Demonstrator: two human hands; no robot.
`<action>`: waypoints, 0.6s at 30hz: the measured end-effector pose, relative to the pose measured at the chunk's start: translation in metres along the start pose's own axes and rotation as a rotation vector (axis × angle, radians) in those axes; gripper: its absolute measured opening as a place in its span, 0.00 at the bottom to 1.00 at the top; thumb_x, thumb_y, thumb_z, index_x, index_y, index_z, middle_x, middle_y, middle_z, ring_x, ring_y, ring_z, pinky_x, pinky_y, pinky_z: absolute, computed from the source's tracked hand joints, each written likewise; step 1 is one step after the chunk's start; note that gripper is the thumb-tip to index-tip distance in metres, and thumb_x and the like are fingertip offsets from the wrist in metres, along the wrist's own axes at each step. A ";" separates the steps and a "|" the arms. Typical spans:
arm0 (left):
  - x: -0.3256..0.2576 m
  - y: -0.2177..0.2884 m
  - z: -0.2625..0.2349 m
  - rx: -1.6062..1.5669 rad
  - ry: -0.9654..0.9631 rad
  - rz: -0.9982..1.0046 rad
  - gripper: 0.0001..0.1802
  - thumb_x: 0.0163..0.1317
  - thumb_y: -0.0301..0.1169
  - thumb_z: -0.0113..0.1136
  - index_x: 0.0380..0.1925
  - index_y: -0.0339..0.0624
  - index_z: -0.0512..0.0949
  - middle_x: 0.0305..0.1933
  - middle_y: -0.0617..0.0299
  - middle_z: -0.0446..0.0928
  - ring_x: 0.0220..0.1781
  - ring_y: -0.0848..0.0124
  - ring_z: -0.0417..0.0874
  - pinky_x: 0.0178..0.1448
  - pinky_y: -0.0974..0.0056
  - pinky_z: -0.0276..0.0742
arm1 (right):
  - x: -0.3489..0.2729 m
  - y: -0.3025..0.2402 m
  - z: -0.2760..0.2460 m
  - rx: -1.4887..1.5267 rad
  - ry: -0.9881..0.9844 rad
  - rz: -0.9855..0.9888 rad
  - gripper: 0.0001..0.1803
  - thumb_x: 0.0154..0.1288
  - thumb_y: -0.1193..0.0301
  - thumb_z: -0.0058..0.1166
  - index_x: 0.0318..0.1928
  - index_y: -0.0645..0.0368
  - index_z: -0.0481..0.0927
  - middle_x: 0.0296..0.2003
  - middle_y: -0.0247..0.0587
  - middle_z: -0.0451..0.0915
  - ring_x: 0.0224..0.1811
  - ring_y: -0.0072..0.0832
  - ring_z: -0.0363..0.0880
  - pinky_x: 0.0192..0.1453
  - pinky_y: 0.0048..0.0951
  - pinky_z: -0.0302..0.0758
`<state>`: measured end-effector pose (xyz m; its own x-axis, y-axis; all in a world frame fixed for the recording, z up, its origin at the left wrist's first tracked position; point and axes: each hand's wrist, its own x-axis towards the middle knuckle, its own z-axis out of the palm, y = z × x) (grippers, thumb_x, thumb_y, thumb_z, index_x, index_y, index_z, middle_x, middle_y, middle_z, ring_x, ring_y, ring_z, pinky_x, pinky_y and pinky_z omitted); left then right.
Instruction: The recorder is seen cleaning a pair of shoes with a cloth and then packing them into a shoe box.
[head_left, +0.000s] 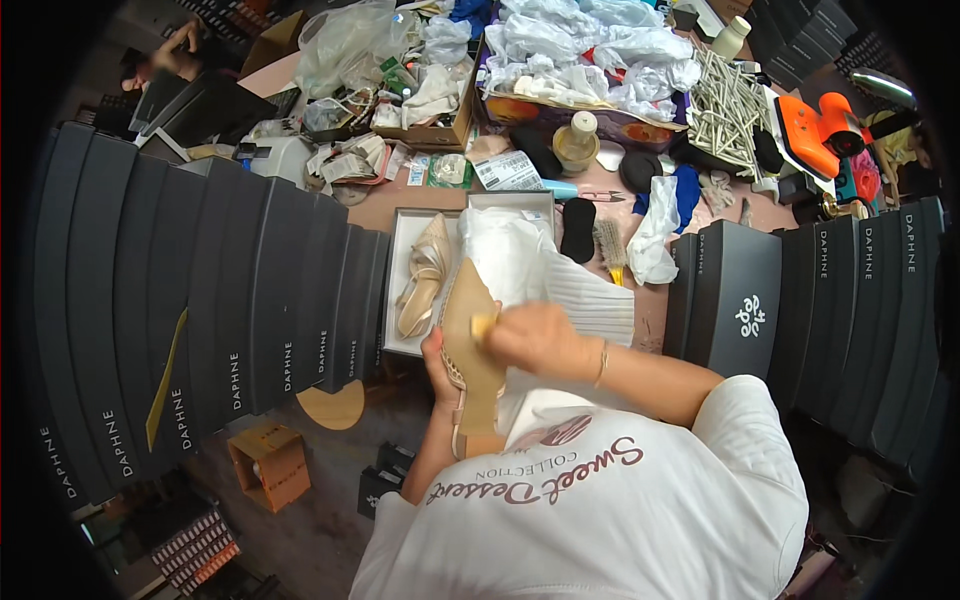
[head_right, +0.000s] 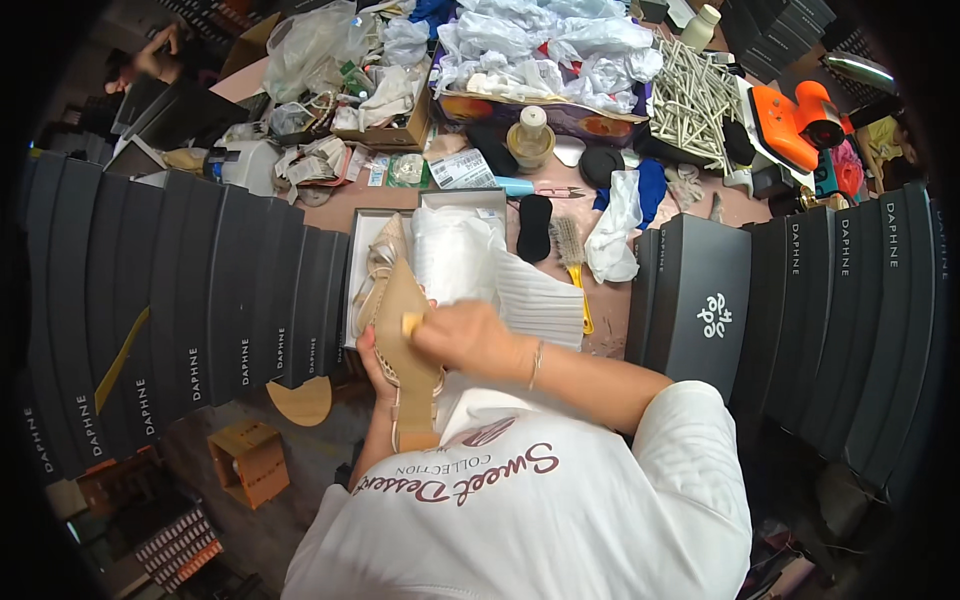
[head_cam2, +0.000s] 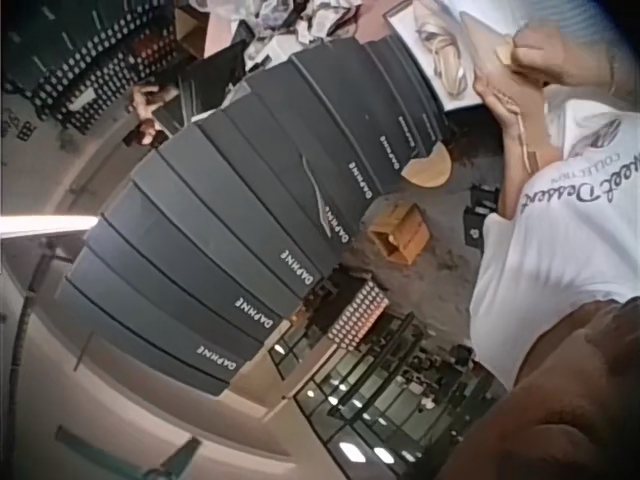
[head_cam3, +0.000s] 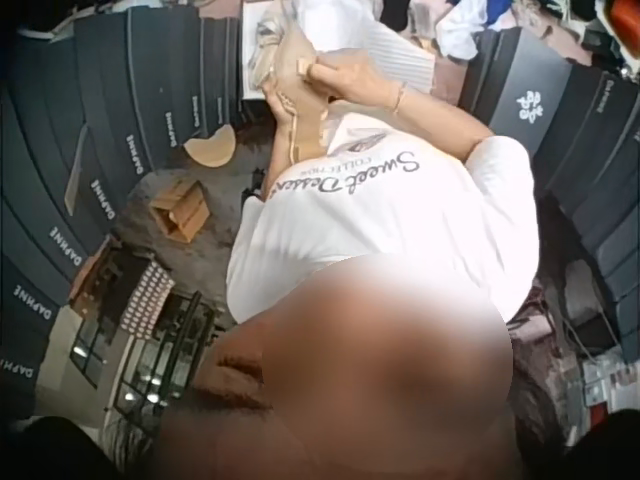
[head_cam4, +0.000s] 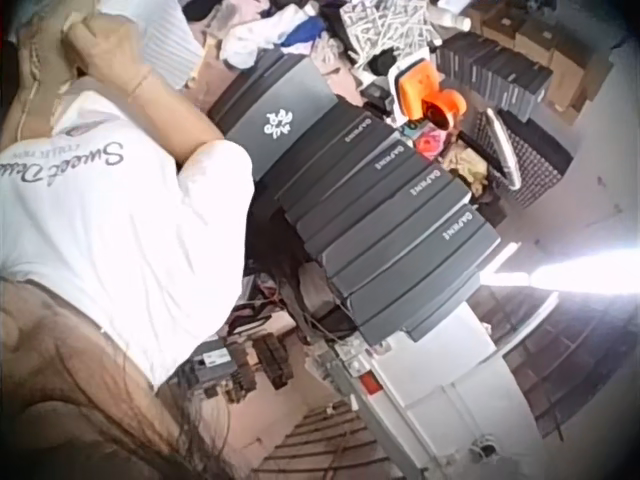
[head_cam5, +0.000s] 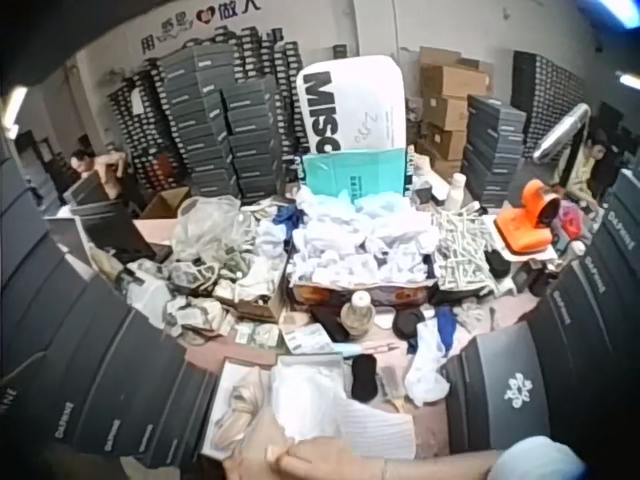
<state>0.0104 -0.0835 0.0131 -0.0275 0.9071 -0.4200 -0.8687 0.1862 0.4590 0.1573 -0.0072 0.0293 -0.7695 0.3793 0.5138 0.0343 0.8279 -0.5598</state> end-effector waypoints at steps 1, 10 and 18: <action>-0.001 -0.002 0.001 0.023 0.018 0.023 0.42 0.61 0.59 0.36 0.65 0.36 0.58 0.63 0.50 0.66 0.61 0.58 0.70 0.63 0.56 0.68 | 0.005 0.008 -0.004 -0.004 0.019 0.039 0.08 0.48 0.69 0.54 0.28 0.54 0.69 0.21 0.34 0.67 0.21 0.32 0.73 0.21 0.33 0.70; 0.006 -0.013 -0.020 -0.106 -0.028 0.000 0.39 0.63 0.58 0.37 0.61 0.37 0.64 0.58 0.53 0.71 0.57 0.63 0.73 0.61 0.59 0.69 | 0.019 0.039 -0.003 -0.087 0.054 0.186 0.07 0.53 0.68 0.54 0.31 0.53 0.70 0.23 0.37 0.72 0.22 0.35 0.75 0.22 0.35 0.71; 0.003 -0.021 -0.028 -0.003 0.023 0.026 0.42 0.63 0.60 0.36 0.64 0.36 0.58 0.63 0.52 0.66 0.63 0.61 0.69 0.63 0.58 0.67 | 0.028 0.026 -0.002 -0.119 -0.035 0.231 0.07 0.52 0.68 0.53 0.30 0.54 0.69 0.21 0.38 0.72 0.21 0.35 0.76 0.20 0.36 0.70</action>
<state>0.0144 -0.0957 -0.0195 -0.0612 0.9025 -0.4263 -0.8691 0.1619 0.4675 0.1384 0.0254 0.0305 -0.7539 0.5509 0.3579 0.2843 0.7647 -0.5782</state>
